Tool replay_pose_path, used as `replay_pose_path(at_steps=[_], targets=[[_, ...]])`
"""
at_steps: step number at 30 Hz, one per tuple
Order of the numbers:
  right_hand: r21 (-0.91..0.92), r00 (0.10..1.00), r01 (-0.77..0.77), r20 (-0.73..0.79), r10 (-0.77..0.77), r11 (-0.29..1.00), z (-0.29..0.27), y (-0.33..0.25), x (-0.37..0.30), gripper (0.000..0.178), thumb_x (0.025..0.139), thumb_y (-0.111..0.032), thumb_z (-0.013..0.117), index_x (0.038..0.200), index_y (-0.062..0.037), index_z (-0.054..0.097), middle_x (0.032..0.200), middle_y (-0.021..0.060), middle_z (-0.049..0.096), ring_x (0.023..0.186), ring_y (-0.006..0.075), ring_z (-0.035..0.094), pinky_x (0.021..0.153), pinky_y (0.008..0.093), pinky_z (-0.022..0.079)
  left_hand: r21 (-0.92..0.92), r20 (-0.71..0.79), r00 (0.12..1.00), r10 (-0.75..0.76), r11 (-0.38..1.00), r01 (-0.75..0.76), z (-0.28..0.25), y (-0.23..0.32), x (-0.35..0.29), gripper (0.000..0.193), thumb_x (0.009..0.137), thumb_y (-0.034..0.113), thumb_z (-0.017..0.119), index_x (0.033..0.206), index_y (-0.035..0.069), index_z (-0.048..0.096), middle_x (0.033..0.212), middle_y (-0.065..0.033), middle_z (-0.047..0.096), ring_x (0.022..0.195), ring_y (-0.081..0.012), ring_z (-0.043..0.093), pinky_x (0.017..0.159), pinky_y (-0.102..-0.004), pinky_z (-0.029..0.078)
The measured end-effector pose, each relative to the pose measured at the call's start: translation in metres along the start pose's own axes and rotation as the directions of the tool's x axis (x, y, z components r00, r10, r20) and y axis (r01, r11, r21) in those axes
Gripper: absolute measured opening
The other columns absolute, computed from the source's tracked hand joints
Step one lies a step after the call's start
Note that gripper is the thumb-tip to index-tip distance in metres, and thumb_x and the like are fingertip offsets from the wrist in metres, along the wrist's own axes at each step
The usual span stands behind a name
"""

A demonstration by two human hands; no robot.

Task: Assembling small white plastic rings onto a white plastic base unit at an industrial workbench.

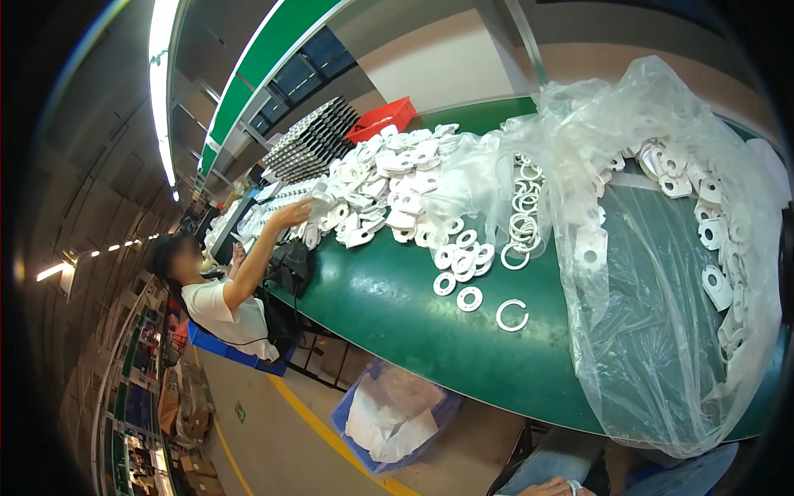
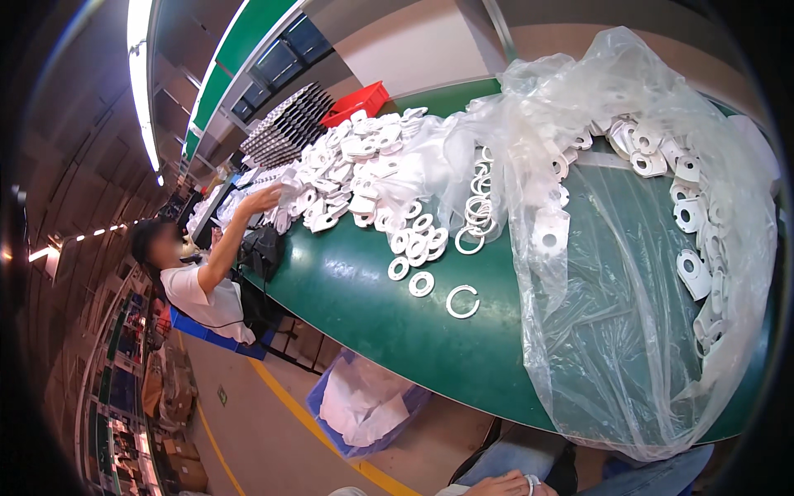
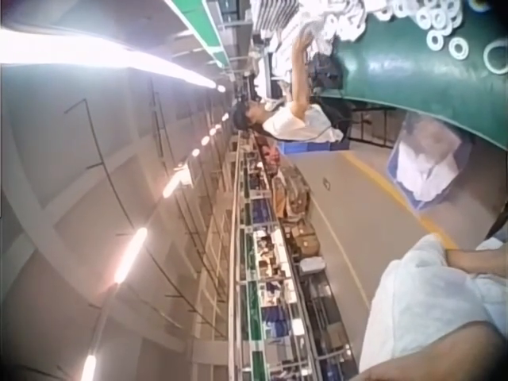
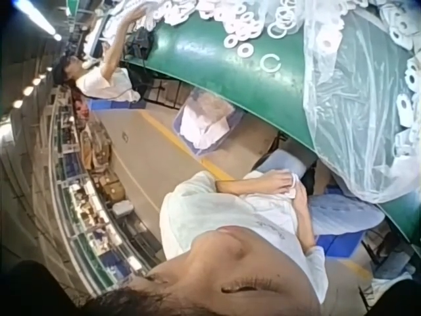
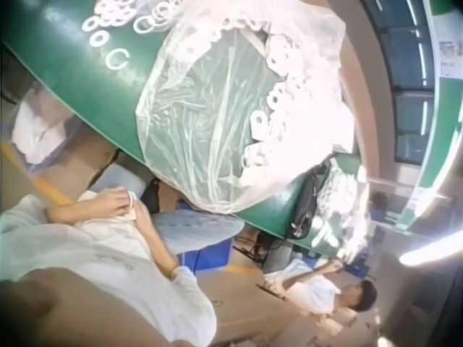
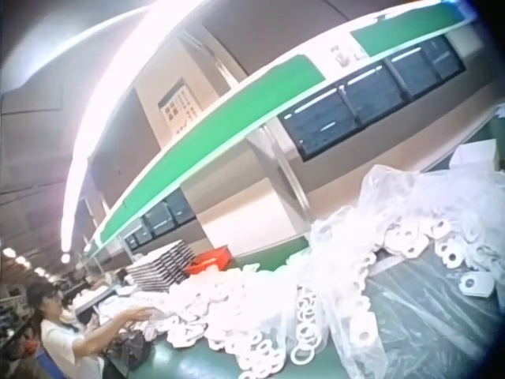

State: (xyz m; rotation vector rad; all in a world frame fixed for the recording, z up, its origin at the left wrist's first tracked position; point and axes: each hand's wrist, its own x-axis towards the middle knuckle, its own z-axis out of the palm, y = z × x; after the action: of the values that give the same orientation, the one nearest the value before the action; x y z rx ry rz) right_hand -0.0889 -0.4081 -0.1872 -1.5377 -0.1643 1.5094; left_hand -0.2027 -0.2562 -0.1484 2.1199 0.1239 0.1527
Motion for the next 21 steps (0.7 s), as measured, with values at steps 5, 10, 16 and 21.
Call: replay_pose_path(at_steps=[5, 10, 16, 21], targets=[[0.017, 0.996, 0.081, 0.045, -0.082, 0.997, 0.0, -0.002, 0.004, 0.041, 0.099, -0.027, 0.038, 0.12, 0.0049, 0.053, 0.116, 0.0141, 0.058, 0.105, 0.0206, 0.055, 0.092, 0.0308, 0.043, 0.073, -0.02, 0.999, 0.05, 0.996, -0.048, 0.003, -0.005, 0.002, 0.026, 0.074, 0.022, 0.065, 0.093, 0.006, 0.057, 0.093, -0.0103, 0.054, 0.089, -0.0306, 0.052, 0.074, -0.0382, 0.048], [0.001, 0.999, 0.036, -0.033, -0.036, 0.999, 0.003, -0.002, 0.003, 0.04, 0.098, -0.026, 0.039, 0.12, 0.0052, 0.053, 0.117, 0.0151, 0.057, 0.107, 0.0212, 0.054, 0.092, 0.0315, 0.043, 0.183, 0.012, 0.982, 0.189, 0.965, -0.188, 0.001, -0.018, -0.006, 0.034, 0.072, 0.027, 0.064, 0.099, 0.008, 0.056, 0.096, -0.0077, 0.053, 0.094, -0.0284, 0.052, 0.072, -0.0367, 0.048], [-0.016, 0.99, 0.049, -0.129, -0.051, 0.999, 0.0, 0.011, 0.01, 0.04, 0.098, -0.028, 0.041, 0.119, 0.0038, 0.053, 0.115, 0.0141, 0.057, 0.104, 0.0205, 0.055, 0.091, 0.0318, 0.043, 0.33, 0.303, 0.929, 0.214, 0.891, -0.313, -0.038, -0.005, 0.02, 0.035, 0.074, 0.034, 0.056, 0.099, 0.01, 0.057, 0.097, -0.005, 0.054, 0.097, -0.0253, 0.051, 0.075, -0.038, 0.043], [-0.044, 0.99, 0.075, -0.116, -0.079, 0.996, -0.008, 0.036, 0.022, 0.04, 0.097, -0.029, 0.043, 0.119, 0.0033, 0.053, 0.112, 0.0125, 0.058, 0.101, 0.019, 0.056, 0.088, 0.0304, 0.044, 0.344, 0.372, 0.895, 0.248, 0.858, -0.381, -0.031, -0.012, 0.025, 0.035, 0.074, 0.034, 0.055, 0.099, 0.009, 0.057, 0.097, -0.0057, 0.056, 0.095, -0.025, 0.052, 0.08, -0.0401, 0.04]])
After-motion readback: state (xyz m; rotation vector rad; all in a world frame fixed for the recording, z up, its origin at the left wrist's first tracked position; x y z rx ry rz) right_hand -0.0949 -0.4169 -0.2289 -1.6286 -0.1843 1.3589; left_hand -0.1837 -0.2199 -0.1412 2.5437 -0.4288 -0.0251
